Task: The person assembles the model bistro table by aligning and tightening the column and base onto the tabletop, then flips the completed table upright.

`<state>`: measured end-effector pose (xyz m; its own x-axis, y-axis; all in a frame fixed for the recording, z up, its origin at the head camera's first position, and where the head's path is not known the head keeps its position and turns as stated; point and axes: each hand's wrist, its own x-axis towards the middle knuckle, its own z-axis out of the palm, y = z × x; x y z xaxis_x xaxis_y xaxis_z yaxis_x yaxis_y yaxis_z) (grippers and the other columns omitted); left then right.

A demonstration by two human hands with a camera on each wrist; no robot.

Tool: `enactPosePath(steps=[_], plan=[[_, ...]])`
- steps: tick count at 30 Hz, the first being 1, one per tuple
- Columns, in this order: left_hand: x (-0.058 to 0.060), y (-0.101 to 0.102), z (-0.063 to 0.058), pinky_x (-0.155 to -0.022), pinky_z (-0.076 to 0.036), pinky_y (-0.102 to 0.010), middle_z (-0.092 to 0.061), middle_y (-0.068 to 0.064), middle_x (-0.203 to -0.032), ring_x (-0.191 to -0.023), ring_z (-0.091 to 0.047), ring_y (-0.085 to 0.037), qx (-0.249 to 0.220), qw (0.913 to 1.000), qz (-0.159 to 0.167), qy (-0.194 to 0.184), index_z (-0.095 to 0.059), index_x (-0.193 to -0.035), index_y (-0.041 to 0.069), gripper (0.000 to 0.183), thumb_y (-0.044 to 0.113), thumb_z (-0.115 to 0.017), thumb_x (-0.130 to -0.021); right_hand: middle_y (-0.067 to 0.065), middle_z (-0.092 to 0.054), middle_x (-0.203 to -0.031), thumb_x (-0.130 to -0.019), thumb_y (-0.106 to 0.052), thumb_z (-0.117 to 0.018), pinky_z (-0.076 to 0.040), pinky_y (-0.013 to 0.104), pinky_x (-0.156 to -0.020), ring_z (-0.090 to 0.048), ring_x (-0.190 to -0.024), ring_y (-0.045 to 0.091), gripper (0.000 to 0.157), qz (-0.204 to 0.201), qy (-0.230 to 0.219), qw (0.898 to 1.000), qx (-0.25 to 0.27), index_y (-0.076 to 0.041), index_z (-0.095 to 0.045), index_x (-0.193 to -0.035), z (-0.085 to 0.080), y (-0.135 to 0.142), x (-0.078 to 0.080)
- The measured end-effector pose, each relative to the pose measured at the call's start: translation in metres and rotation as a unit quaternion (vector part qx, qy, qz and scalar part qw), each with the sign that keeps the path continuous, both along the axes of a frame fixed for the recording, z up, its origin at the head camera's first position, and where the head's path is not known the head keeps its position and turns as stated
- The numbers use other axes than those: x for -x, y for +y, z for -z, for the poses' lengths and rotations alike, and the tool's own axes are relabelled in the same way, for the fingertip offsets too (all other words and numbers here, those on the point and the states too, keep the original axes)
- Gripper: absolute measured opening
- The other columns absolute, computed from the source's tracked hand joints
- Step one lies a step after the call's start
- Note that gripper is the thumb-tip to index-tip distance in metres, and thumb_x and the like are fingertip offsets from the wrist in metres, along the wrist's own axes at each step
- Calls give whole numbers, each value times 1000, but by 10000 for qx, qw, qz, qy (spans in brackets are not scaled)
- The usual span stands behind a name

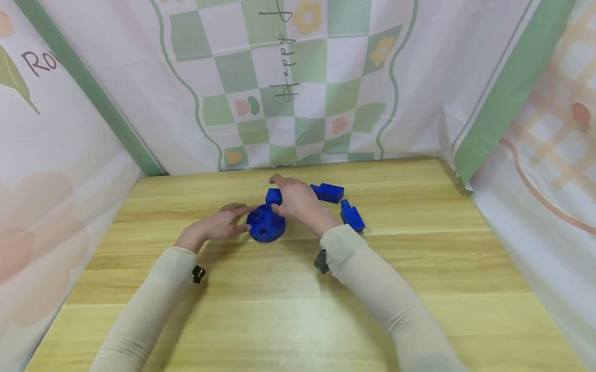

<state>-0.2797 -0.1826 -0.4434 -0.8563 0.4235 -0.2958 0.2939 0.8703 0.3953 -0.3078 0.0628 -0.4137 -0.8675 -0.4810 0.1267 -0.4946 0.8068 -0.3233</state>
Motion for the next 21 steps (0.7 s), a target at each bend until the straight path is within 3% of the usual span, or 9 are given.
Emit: enactPosePath(steps=[4, 8, 11, 17, 21], plan=[[-1, 0, -1, -119, -25, -62, -19, -15, -166, -153, -18, -37, 11, 10000, -40, -31, -27, -157, 35, 61, 45, -51, -102, 11, -65, -131, -92, -46, -68, -55, 47, -93, -65, -114, 30, 56, -126, 186, 9985, -497, -18, -55, -139, 0, 3, -2], [-1, -1, -2, -119, -25, -62, -19, -15, -166, -153, -18, -37, 28, 10000, -38, -40, -27, -157, 35, 61, 45, -51, -102, 13, -63, -135, -92, -44, -66, -51, 49, -102, -61, -123, 32, 57, -282, 103, 9968, -741, -15, -57, -140, -4, 5, -3], [-1, -1, -2, -120, -25, -61, -20, -15, -166, -153, -19, -37, 24, 10000, -18, 0, -28, -157, 34, 61, 45, -51, -102, 13, -63, -136, -92, -40, -68, -49, 49, -103, -59, -125, 33, 55, -308, 7, 9969, -727, -13, -58, -138, -7, 6, -4], [-1, -1, -1, -119, -25, -62, -20, -17, -166, -153, -19, -39, -6, 10000, 39, 37, -28, -158, 32, 62, 44, -52, -102, 10, -69, -116, -90, -50, -69, -55, 44, -92, -66, -106, 28, 49, -63, -8, 9981, -618, -10, -64, -118, -5, 7, -5], [-1, 0, -1, -119, -25, -62, -21, -17, -165, -153, -19, -38, -1, 10000, 57, 30, -28, -158, 31, 62, 44, -52, -102, 11, -65, -129, -89, -42, -70, -55, 45, -91, -65, -113, 29, 52, -247, -211, 9978, -574, -15, -59, -132, -7, 8, -8]])
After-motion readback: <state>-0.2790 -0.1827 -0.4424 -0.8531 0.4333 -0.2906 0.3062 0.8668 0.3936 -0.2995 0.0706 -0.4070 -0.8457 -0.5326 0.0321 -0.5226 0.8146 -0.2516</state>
